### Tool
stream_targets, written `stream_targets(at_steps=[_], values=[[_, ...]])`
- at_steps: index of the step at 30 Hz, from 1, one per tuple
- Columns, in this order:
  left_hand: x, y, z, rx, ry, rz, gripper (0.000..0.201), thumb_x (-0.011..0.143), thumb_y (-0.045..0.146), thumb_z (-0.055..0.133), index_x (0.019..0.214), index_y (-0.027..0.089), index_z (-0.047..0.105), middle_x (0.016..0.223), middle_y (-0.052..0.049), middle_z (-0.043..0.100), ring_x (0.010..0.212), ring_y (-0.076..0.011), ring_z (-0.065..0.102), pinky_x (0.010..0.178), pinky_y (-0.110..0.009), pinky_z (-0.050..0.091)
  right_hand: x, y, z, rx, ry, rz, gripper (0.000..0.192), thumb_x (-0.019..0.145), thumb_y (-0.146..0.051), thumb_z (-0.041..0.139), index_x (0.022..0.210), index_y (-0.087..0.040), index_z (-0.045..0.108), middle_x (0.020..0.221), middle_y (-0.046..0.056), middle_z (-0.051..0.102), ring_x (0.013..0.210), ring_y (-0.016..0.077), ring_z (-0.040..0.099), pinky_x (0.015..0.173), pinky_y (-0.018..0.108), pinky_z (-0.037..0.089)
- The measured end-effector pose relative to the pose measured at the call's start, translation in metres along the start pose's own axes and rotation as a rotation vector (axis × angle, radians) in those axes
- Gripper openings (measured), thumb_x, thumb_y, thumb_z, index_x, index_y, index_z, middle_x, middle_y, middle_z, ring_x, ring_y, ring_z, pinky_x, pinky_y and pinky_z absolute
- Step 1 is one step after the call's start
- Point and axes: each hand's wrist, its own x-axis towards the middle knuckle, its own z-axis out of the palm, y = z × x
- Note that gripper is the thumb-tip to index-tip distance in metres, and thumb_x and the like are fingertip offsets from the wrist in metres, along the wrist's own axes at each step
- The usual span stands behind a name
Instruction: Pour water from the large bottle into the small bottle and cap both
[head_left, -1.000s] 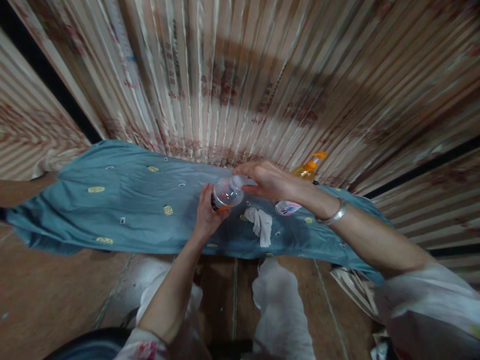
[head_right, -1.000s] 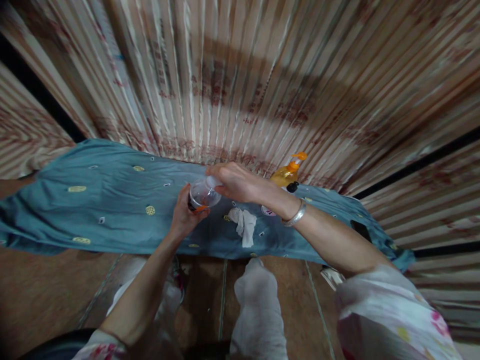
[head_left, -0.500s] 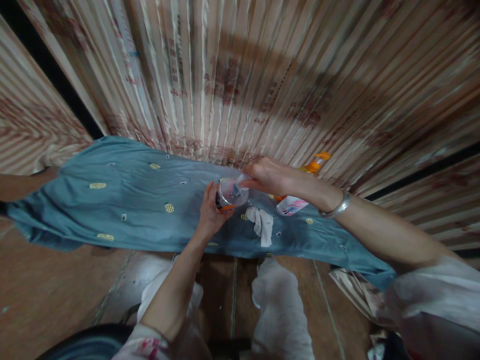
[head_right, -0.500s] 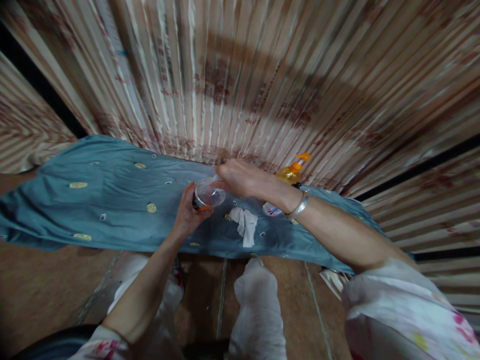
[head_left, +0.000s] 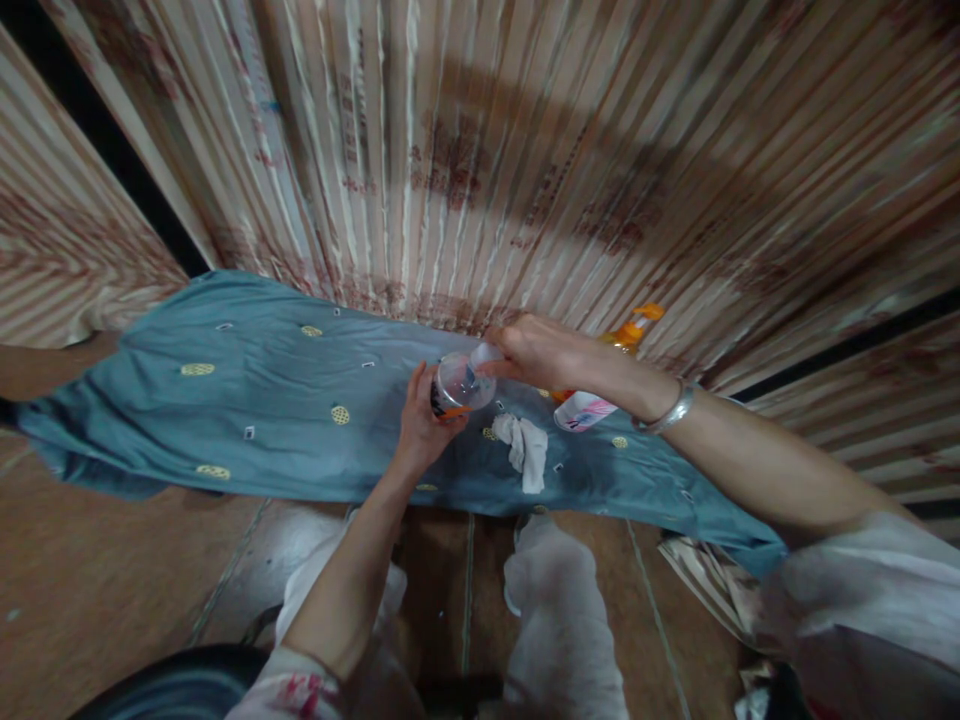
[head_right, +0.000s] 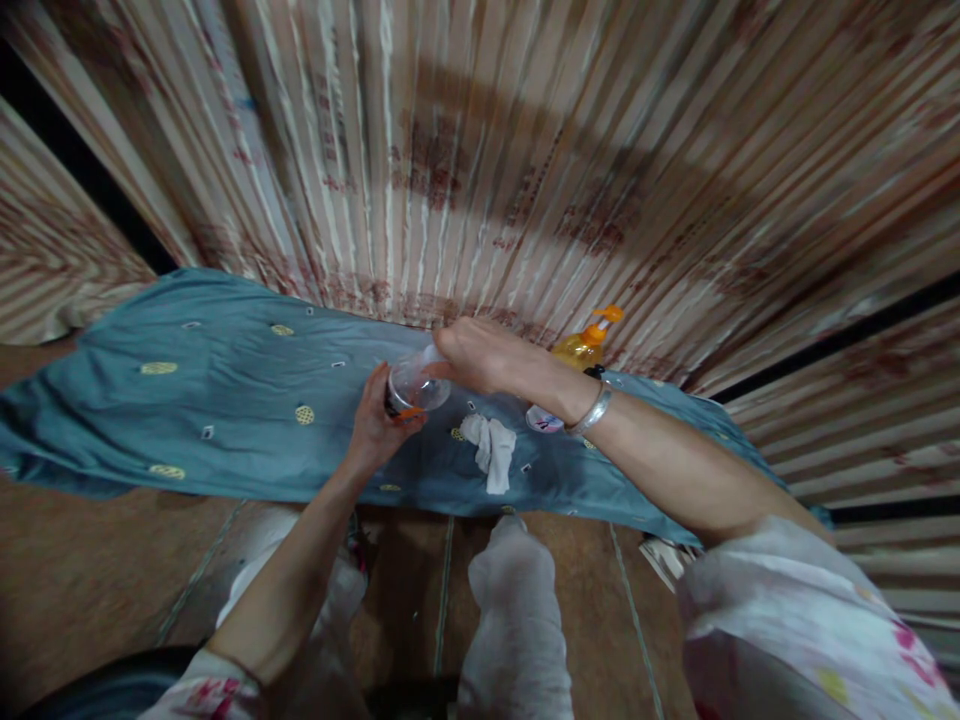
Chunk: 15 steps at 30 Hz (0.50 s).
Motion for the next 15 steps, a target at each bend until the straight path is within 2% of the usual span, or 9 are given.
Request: stream_targets(at_steps=[4,7,15], values=[[0.001,0.0,0.0,-0.018,0.013,-0.005,0.086,0.055,0.021,0.082,0.131,0.019,0.042,0.144,-0.017,0.046,0.135,-0.0325,0.048,0.112,-0.047,0.042,0.005,-0.002,0.004,-0.015,0.052,0.0,0.038,0.093,-0.047,0.057,0.084,-0.013,0.069,0.066,0.008,0.068,0.067,0.0209,0.07,0.06,0.027,0.046],[0.001,0.0,-0.001,-0.026,0.015,-0.008,0.083,0.056,0.022,0.082,0.13,0.019,0.044,0.143,-0.016,0.047,0.134,-0.0323,0.048,0.113,-0.049,0.04,0.009,-0.005,0.003,0.023,0.038,0.041,0.043,0.093,-0.051,0.055,0.083,-0.012,0.07,0.069,0.01,0.07,0.075,0.023,0.071,0.067,0.03,0.048],[0.006,-0.003,-0.002,-0.098,0.045,-0.034,0.09,0.058,0.027,0.082,0.137,0.013,0.04,0.142,-0.021,0.047,0.135,-0.0334,0.046,0.114,-0.049,0.038,0.017,-0.013,0.002,0.027,0.046,0.074,0.043,0.094,-0.049,0.055,0.099,-0.008,0.068,0.091,0.016,0.073,0.091,0.0265,0.07,0.077,0.033,0.049]])
